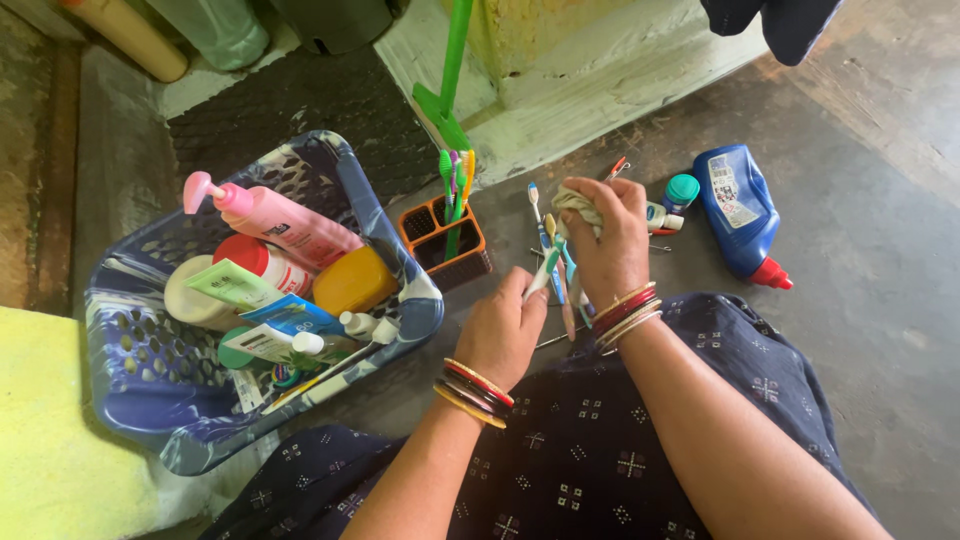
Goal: The person sits on the floor and wipes multiple toothbrushes and a dental floss pick with a cloth. The person places the cleaned items into an orange toothbrush holder. A blue basket containing various toiletries is nearby.
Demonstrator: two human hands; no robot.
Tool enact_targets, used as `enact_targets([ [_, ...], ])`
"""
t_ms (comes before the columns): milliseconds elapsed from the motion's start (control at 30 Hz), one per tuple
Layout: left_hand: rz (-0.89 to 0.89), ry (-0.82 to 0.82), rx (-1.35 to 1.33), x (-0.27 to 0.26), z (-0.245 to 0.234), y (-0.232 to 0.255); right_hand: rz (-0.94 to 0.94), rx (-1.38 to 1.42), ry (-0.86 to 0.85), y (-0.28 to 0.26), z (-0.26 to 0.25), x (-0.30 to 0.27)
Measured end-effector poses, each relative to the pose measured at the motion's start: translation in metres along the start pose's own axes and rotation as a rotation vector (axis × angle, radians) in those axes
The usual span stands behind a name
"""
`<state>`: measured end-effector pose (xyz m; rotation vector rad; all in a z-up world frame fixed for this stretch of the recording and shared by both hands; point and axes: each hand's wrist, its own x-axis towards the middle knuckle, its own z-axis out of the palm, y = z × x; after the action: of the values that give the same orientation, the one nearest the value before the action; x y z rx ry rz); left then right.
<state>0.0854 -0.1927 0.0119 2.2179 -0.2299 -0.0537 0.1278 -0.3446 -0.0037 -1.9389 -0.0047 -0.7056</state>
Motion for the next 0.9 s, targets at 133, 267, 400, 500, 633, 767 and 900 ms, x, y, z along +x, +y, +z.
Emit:
enact_targets([
  [133, -0.101, 0.005, 0.027, 0.001, -0.004, -0.003, -0.007, 0.075, -0.103, -0.001, 0.005, -0.012],
  [267, 0.01, 0.057, -0.114, 0.003, 0.006, -0.014, 0.068, 0.109, -0.119, 0.007, 0.001, -0.014],
  [400, -0.313, -0.062, -0.784, 0.007, 0.013, -0.017, 0.043, 0.172, -0.007, 0.007, 0.001, -0.006],
  [500, -0.553, -0.098, -1.136, 0.012, 0.008, -0.018, -0.099, 0.159, -0.091, -0.004, 0.002, -0.016],
  [633, -0.648, -0.067, -1.264, 0.017, -0.002, -0.024, -0.142, 0.198, -0.287, -0.019, 0.001, -0.034],
  [767, -0.572, -0.071, -1.182, 0.014, 0.006, -0.032, -0.076, 0.146, -0.185, -0.027, 0.001, -0.024],
  [900, -0.521, 0.091, -1.33, 0.022, 0.026, -0.038, 0.005, 0.226, -0.258, -0.04, 0.002, -0.024],
])
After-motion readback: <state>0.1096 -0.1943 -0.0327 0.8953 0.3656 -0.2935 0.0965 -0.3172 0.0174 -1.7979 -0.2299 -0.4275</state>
